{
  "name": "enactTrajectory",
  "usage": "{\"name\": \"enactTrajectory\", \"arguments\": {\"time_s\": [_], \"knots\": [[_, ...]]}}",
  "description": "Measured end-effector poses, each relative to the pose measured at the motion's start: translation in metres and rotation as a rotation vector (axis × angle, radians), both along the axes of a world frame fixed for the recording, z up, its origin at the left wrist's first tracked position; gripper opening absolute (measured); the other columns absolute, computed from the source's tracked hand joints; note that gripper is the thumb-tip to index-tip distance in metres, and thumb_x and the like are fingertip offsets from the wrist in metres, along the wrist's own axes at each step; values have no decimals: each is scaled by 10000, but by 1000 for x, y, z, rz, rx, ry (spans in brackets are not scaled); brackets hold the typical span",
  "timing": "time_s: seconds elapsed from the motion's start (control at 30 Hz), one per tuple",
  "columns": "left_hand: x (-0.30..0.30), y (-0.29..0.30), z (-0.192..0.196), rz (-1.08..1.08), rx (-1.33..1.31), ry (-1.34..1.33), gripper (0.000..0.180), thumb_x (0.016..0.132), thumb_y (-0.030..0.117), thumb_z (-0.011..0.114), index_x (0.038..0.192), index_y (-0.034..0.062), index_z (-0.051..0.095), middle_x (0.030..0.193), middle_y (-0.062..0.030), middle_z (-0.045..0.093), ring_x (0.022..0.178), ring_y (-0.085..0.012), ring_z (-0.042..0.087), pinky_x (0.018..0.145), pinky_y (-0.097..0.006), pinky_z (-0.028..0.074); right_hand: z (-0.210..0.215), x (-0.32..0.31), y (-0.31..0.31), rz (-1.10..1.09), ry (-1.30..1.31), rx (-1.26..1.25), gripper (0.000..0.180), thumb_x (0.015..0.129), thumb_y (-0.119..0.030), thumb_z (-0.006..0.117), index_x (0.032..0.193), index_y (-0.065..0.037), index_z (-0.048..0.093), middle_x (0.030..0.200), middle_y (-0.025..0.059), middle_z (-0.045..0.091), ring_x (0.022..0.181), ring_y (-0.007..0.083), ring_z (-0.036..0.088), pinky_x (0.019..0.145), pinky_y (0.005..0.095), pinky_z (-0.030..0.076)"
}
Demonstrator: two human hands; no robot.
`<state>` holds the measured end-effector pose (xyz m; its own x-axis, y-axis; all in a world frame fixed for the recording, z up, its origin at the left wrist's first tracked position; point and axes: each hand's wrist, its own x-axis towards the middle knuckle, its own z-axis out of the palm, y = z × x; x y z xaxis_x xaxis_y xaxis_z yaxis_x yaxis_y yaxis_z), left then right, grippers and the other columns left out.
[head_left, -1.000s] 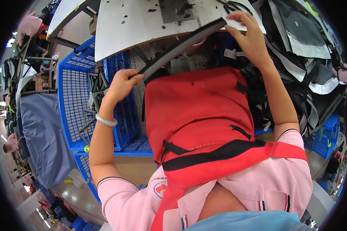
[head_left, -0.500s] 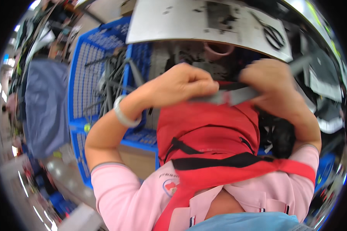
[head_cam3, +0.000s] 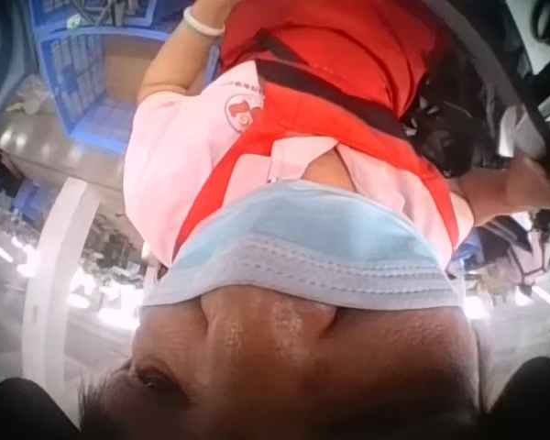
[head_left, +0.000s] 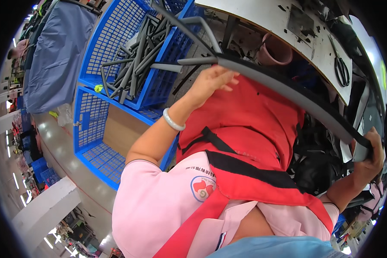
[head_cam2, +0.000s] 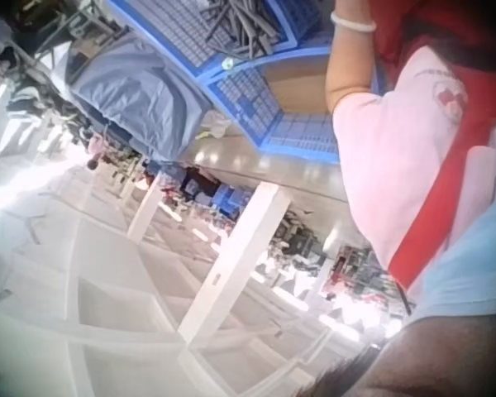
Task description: The person trims the edges of a dark fabric strip using scissors at a workbench. They repeatedly align the strip, cut small sections, and place the trimmed pieces into a blue basket. The workspace includes a white board and various fabric materials.
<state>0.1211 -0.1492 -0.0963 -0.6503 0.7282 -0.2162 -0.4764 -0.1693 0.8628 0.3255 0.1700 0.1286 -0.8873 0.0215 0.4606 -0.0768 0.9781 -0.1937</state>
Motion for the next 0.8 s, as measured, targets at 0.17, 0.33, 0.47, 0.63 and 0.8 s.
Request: {"name": "enactTrajectory", "arguments": {"time_s": [0.17, 0.33, 0.47, 0.63, 0.8], "knots": [[-19, -6, 26, 67, 507, -521, 380, 989, 324, 527, 1236, 35, 550, 1261, -129, 576, 1128, -282, 585, 992, -449, 460, -5, 1, -22, -133, -52, -24, 322, 622, 16, 801, 822, 19, 548, 729, 48, 504, 649, 164, 468, 628, 267, 417], [-7, -15, -29, 4, 488, -555, 236, 982, 204, 537, 1150, 57, 612, 1093, -76, 652, 964, -198, 637, 857, -373, 500, -40, 0, -29, -91, -372, -199, 302, 683, -68, 801, 825, 8, 546, 699, 94, 476, 606, 196, 439, 573, 285, 383], [8, -18, -35, 81, 426, -741, 366, 944, 293, 602, 1197, 30, 563, 1157, -127, 599, 1036, -262, 590, 910, -411, 474, -47, 4, -32, 47, -286, -75, 295, 672, -73, 806, 792, 2, 546, 689, 92, 491, 591, 207, 472, 568, 291, 376], [-30, -72, -82, 631, 262, -820, 627, 885, 422, 668, 1256, -9, 405, 1311, -223, 450, 1213, -359, 471, 1003, -533, 414, -20, 38, -15, -201, -203, -75, 327, 636, -72, 832, 778, 0, 545, 679, 77, 496, 593, 218, 483, 573, 290, 397], [-31, -93, -111, 638, -38, -618, 457, 973, 435, 532, 1063, -12, 540, 1103, -203, 569, 1073, -348, 566, 878, -502, 503, -30, 37, -24, -125, -294, -104, 341, 609, -84, 837, 781, 2, 554, 682, 76, 509, 594, 199, 493, 573, 286, 400]]}}
